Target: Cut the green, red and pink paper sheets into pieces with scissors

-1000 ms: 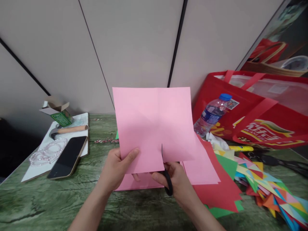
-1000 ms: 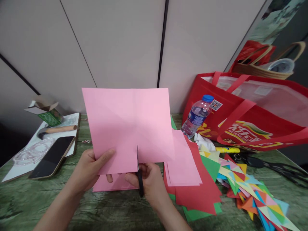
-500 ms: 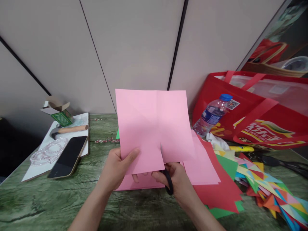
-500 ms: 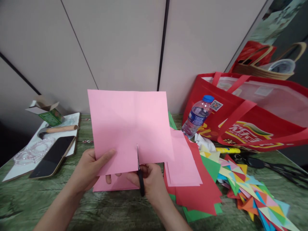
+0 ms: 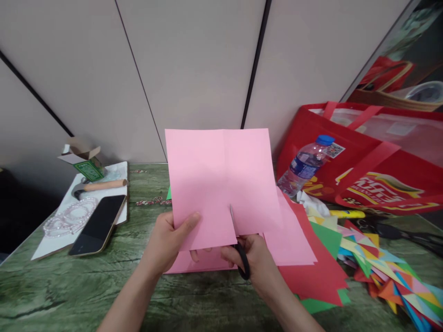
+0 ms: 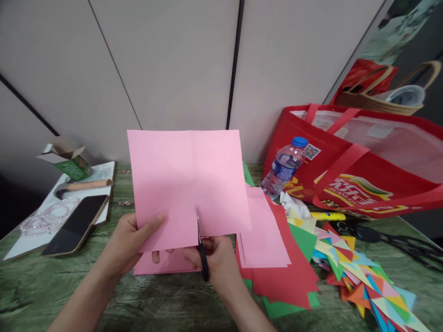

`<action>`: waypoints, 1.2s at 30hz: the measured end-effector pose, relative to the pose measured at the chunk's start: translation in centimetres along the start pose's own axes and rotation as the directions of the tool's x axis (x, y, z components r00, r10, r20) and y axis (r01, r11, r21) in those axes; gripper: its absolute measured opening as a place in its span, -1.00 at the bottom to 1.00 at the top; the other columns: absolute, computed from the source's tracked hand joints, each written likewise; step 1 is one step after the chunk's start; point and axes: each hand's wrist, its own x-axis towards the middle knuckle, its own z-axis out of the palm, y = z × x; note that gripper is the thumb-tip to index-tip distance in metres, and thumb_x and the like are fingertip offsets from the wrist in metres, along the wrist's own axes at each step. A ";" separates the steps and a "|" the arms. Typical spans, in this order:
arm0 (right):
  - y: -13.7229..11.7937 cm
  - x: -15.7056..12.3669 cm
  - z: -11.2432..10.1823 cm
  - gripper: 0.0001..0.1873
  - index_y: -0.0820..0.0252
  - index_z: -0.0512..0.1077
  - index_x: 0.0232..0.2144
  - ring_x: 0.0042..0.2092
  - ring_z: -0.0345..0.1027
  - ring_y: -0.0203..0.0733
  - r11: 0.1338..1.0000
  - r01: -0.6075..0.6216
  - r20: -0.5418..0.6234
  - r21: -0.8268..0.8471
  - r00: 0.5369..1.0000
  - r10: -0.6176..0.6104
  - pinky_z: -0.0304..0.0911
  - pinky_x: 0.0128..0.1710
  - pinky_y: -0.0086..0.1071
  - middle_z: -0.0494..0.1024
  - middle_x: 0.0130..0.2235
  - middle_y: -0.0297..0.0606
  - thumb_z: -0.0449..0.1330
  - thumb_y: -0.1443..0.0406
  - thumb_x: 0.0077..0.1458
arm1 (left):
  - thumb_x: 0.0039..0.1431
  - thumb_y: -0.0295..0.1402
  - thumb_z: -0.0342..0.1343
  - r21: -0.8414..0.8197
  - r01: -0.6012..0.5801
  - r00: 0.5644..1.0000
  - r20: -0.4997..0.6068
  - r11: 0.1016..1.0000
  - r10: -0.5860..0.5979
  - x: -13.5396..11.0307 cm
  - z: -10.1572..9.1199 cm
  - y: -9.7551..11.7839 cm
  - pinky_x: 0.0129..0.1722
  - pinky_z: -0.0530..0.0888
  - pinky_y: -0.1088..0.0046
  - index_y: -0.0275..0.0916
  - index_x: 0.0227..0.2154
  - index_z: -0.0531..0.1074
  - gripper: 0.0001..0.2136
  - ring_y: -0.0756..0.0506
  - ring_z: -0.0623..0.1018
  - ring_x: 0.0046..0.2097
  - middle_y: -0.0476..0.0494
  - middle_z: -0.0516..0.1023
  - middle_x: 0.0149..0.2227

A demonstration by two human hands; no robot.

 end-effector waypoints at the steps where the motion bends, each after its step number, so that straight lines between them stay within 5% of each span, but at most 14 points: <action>1: 0.0 0.0 0.0 -0.83 0.28 0.41 -0.61 -0.61 0.19 -0.35 1.000 -0.003 -0.002 -0.004 1.000 0.003 0.12 -0.63 -0.48 0.37 -0.67 -0.40 0.29 0.28 -0.25 | 0.00 -0.26 0.13 0.000 0.001 1.000 -0.001 1.000 -0.001 0.0 0.0 0.0 -0.80 0.32 0.55 -0.30 -0.66 0.41 -0.75 -0.01 0.41 -0.76 -0.07 0.48 -0.72; 12: -0.8 -0.3 0.3 -0.80 0.25 0.33 -0.74 -0.68 0.13 -0.39 0.998 -0.052 -0.023 -0.027 0.998 0.051 0.06 -0.68 -0.50 0.33 -0.73 -0.40 0.25 0.29 -0.27 | 0.00 -0.26 0.14 -0.010 0.005 1.000 -0.009 1.000 -0.005 0.0 -0.1 -0.2 -0.75 0.33 0.56 -0.31 -0.63 0.42 -0.77 0.01 0.41 -0.73 -0.03 0.47 -0.71; 19: -1.2 -0.2 0.8 -0.82 0.25 0.36 -0.62 -0.69 0.12 -0.38 0.999 -0.048 -0.071 0.021 0.996 0.050 0.06 -0.70 -0.49 0.34 -0.72 -0.44 0.28 0.34 -0.38 | -0.14 -0.34 0.27 -0.187 0.045 0.995 0.094 0.981 -0.028 -0.2 -1.8 0.5 -0.43 0.48 0.49 -0.25 -0.34 0.47 -0.76 -0.06 0.55 -0.40 -0.11 0.60 -0.38; 25: 0.2 0.0 0.5 -0.82 0.30 0.36 -0.67 -0.65 0.09 -0.39 0.998 -0.038 -0.025 -0.048 0.999 0.037 0.00 -0.66 -0.50 0.32 -0.70 -0.44 0.32 0.36 -0.37 | -0.08 -0.34 0.23 -0.327 0.057 0.998 -0.015 0.943 -0.065 0.0 -1.8 1.2 -0.44 0.49 0.47 -0.29 -0.30 0.46 -0.76 -0.08 0.56 -0.42 -0.18 0.60 -0.37; 30: 0.2 0.0 -0.1 -0.72 0.29 0.41 -0.48 -0.55 0.23 -0.35 0.994 -0.097 0.234 0.058 0.969 0.081 0.12 -0.55 -0.50 0.42 -0.58 -0.39 0.36 0.32 -0.33 | -0.06 -0.35 0.22 -0.301 0.022 0.995 -0.084 0.953 -0.049 0.0 -1.8 1.3 -0.43 0.51 0.44 -0.31 -0.33 0.48 -0.80 -0.09 0.56 -0.42 -0.17 0.61 -0.40; 36: 0.0 -0.2 -1.3 -0.61 0.27 0.34 -0.39 -0.62 0.25 -0.40 0.960 -0.254 0.598 0.121 0.790 0.134 0.15 -0.59 -0.54 0.44 -0.62 -0.40 0.36 0.21 -0.27 | -0.14 -0.35 0.27 -0.218 -0.038 0.967 -0.254 0.975 -0.019 0.2 -3.2 1.6 -0.50 0.50 0.48 -0.32 -0.43 0.49 -0.81 -0.06 0.55 -0.51 -0.12 0.60 -0.50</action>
